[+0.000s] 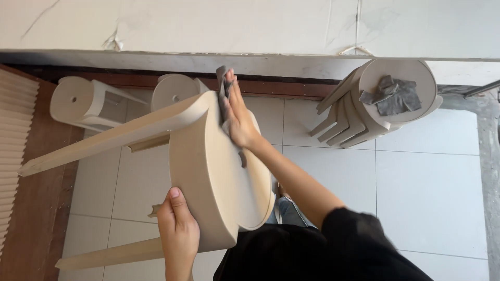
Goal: Wiping down plastic stools with a cloth in a coffee shop setting.
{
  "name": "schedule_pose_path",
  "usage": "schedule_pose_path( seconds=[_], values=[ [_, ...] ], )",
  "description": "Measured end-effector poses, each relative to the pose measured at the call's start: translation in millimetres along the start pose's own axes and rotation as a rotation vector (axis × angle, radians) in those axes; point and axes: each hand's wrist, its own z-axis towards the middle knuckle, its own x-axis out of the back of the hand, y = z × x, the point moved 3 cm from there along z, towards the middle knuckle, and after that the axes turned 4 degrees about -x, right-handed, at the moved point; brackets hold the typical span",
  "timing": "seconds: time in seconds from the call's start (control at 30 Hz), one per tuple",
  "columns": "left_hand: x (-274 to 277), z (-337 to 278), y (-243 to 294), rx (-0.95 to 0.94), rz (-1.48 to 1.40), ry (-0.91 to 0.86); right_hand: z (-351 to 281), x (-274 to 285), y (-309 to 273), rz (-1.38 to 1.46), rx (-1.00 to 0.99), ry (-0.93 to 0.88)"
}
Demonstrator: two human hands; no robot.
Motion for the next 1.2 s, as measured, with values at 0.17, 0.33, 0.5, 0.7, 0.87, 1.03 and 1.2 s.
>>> schedule_pose_path(
  seconds=[0.17, 0.33, 0.5, 0.7, 0.87, 1.03, 1.2],
  values=[
    [17, 4, 7, 0.055, -0.211, 0.118, -87, -39, -72, 0.268, -0.098, -0.179],
    [2, -2, -5, 0.021, -0.291, 0.027, -13, 17, -14, 0.496, -0.534, -0.014],
    [-1, 2, 3, 0.037, -0.382, 0.03, -95, 2, -11, 0.088, -0.239, -0.091],
    [-11, 9, -2, 0.094, -0.419, 0.012, -105, 35, -62, -0.301, -0.034, -0.234],
    [-17, 7, 14, 0.106, -0.412, -0.037, -47, 58, -8, -0.377, -0.176, 0.004],
    [-1, 30, -6, 0.135, -0.449, -0.037, -145, 29, -127, -0.237, -0.108, -0.353],
    [-14, 16, 4, 0.138, -0.477, -0.085, -119, 100, 40, -0.368, -0.337, -0.006]
  ],
)
